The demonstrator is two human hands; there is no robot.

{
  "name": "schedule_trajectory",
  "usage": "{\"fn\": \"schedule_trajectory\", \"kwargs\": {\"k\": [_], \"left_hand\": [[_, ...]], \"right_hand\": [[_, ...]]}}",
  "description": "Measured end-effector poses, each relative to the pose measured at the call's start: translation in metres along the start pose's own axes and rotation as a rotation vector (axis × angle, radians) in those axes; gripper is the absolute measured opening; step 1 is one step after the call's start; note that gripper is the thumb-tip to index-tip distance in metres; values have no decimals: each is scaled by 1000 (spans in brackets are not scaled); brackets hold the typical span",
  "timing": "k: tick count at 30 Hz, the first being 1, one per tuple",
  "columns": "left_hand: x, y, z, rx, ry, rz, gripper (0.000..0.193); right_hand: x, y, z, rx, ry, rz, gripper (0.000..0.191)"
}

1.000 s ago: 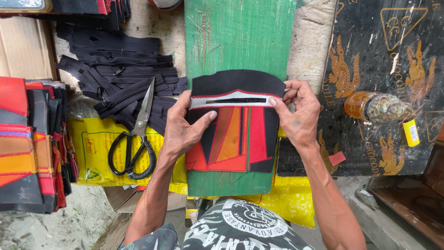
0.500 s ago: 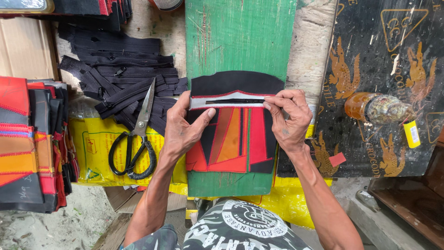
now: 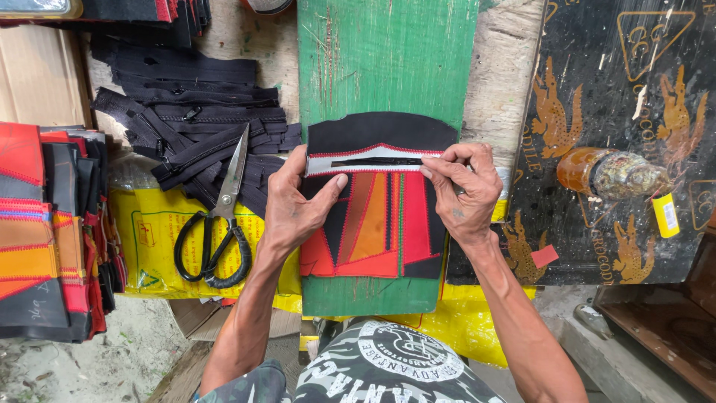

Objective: The person assembles patchwork fabric pouches at a workbench. They thread a zipper through a slot in a pouch front, align and press the zipper into place, apply glue from a jar to the pouch edge, and stack the finished pouches with others on the table.

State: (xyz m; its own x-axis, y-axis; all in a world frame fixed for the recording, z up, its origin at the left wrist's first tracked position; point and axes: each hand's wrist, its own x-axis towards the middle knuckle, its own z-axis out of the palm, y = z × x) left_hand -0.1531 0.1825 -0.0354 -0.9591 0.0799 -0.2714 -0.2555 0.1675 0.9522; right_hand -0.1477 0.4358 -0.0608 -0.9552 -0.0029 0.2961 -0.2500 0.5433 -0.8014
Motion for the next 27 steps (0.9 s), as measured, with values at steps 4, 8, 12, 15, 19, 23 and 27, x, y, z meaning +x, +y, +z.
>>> {"fn": "schedule_trajectory", "kwargs": {"k": [4,8,12,15,19,23,27], "left_hand": [[1,1,0,5,-6,89,32],[1,0,0,-5,-6,76,32],[-1,-6,0,19,-17,79,30],[-3,-11,-6,-119,-81,38,34],[4,-19,-19,-601,-247,-163,39],[13,-21,-14,-319,-267,-57,22],[16,-7,-14,39,-237,280,26]], "right_hand": [[0,0,-1,-7,-7,-10,24],[1,0,-1,-17,-15,-6,25],[3,-3,-5,-90,-78,-63,24],[7,-4,-9,-182,-143,-125,21],[10,-7,-11,-203,-139,-150,23],[8,-11,-11,-210,-108,-131,24],[8,-14,-6,-173,-107,-90,25]]}}
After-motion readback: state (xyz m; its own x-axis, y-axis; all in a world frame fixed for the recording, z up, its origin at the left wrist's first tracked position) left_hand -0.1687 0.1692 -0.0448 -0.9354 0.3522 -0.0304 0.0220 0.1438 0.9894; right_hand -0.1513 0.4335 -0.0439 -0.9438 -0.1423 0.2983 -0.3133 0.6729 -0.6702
